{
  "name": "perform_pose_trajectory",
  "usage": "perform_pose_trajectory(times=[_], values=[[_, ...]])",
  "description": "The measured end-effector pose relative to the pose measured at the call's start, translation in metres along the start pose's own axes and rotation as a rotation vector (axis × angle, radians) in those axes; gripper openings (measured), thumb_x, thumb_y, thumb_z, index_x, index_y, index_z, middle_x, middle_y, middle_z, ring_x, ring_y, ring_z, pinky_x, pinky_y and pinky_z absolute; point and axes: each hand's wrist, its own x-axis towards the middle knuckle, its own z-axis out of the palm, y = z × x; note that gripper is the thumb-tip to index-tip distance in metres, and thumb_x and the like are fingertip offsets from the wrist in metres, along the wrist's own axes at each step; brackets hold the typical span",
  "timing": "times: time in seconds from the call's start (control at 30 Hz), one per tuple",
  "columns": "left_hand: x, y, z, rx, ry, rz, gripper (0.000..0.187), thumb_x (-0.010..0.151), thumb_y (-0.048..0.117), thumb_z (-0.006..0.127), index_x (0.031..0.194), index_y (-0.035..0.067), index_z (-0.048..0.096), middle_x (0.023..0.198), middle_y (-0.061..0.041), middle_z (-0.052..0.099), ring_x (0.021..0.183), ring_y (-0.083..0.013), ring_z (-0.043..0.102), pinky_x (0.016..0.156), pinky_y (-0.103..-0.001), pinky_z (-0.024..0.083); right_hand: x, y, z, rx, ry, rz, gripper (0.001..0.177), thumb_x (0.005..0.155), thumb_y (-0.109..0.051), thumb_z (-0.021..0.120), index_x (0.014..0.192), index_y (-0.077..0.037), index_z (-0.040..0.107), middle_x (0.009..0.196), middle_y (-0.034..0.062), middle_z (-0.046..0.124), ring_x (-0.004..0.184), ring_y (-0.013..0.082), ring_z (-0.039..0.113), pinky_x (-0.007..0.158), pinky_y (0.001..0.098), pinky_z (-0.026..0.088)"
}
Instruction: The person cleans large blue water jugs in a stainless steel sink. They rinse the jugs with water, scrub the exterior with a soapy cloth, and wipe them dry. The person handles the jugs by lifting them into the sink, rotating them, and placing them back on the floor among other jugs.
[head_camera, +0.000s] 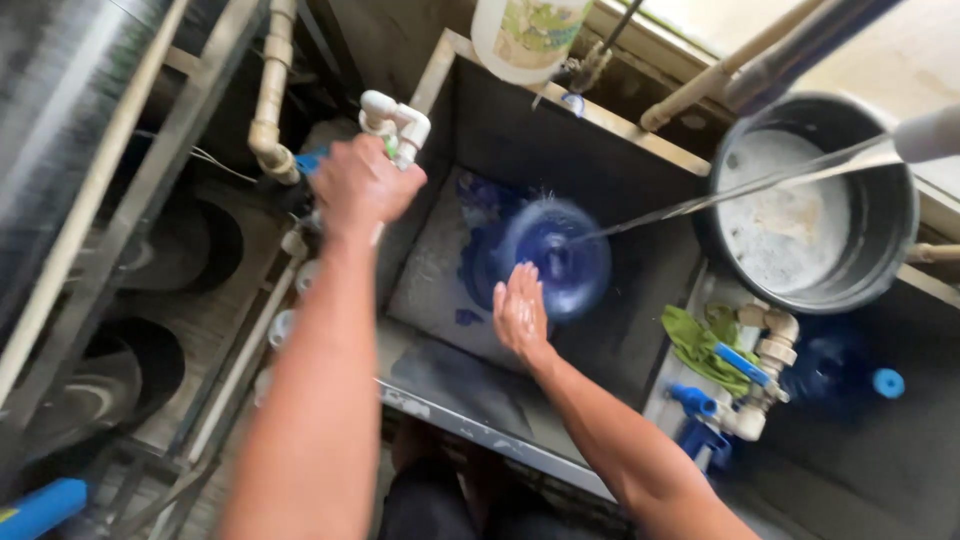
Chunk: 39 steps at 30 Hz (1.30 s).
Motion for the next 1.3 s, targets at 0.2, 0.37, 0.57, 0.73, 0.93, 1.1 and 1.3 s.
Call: perform_pose_trajectory(times=[0.2, 0.37, 0.57, 0.73, 0.93, 1.1, 1.3], values=[[-0.002, 0.008, 0.033, -0.099, 0.176, -0.168, 0.044, 0.068, 0.040, 0.080, 0.101, 0.011, 0.073, 0.097, -0.018, 0.073, 0.084, -0.0440, 0.070, 0.072, -0.055, 0.056, 0.062, 0.010, -0.070, -0.001, -0.425, -0.263, 0.050, 0.099, -0.024, 0.054, 0.135, 0.011, 0.052, 0.141, 0.0298, 0.054, 0.132, 0.0450, 0.051, 0.111, 0.0620, 0.035], [0.012, -0.021, 0.004, 0.025, 0.069, 0.240, 0.042, 0.072, 0.047, 0.080, 0.099, 0.013, 0.077, 0.085, -0.020, 0.074, 0.080, -0.0444, 0.071, 0.075, -0.055, 0.057, 0.024, 0.023, -0.050, -0.003, -0.258, -0.106, 0.050, 0.101, -0.022, 0.052, 0.140, 0.011, 0.052, 0.144, 0.0293, 0.054, 0.138, 0.0426, 0.051, 0.118, 0.0610, 0.032], [0.028, -0.025, -0.003, 0.121, -0.073, 0.385, 0.049, 0.070, 0.056, 0.082, 0.087, 0.010, 0.078, 0.081, -0.017, 0.074, 0.080, -0.0406, 0.073, 0.076, -0.052, 0.057, 0.012, -0.013, -0.035, 0.139, -0.179, -0.199, 0.047, 0.101, -0.021, 0.055, 0.135, 0.012, 0.055, 0.145, 0.0344, 0.050, 0.137, 0.0497, 0.048, 0.114, 0.0585, 0.038], [-0.002, -0.005, 0.027, 0.028, 0.134, -0.012, 0.055, 0.067, 0.053, 0.088, 0.097, 0.008, 0.075, 0.091, -0.020, 0.073, 0.084, -0.0418, 0.070, 0.072, -0.053, 0.054, 0.085, 0.015, -0.075, -0.256, -0.552, -0.370, 0.031, 0.107, -0.017, 0.049, 0.121, 0.009, 0.060, 0.144, 0.0314, 0.054, 0.134, 0.0462, 0.050, 0.105, 0.0622, 0.041], [-0.008, 0.000, 0.016, -0.097, 0.187, 0.073, 0.068, 0.066, 0.057, 0.084, 0.110, 0.007, 0.069, 0.087, -0.016, 0.074, 0.087, -0.0383, 0.069, 0.083, -0.057, 0.038, 0.020, 0.005, -0.024, -0.143, -0.171, 0.109, 0.052, 0.104, -0.026, 0.048, 0.140, 0.011, 0.051, 0.146, 0.0312, 0.051, 0.138, 0.0443, 0.046, 0.117, 0.0547, 0.037], [0.038, -0.039, 0.005, -0.063, 0.198, 0.626, 0.053, 0.093, 0.064, 0.070, 0.096, 0.012, 0.075, 0.083, -0.014, 0.073, 0.085, -0.0323, 0.068, 0.097, -0.051, 0.035, 0.044, -0.021, -0.048, 0.396, -0.405, -0.088, 0.057, 0.101, -0.025, 0.056, 0.142, 0.013, 0.046, 0.149, 0.0361, 0.044, 0.143, 0.0467, 0.039, 0.115, 0.0559, 0.032], [0.043, -0.031, 0.000, -0.059, 0.053, 0.535, 0.048, 0.098, 0.056, 0.063, 0.090, 0.009, 0.067, 0.081, -0.012, 0.071, 0.085, -0.0357, 0.067, 0.087, -0.051, 0.041, 0.053, 0.025, -0.016, 0.183, -0.283, 0.096, 0.057, 0.103, -0.024, 0.053, 0.147, 0.012, 0.044, 0.153, 0.0351, 0.042, 0.144, 0.0489, 0.040, 0.119, 0.0577, 0.031]])
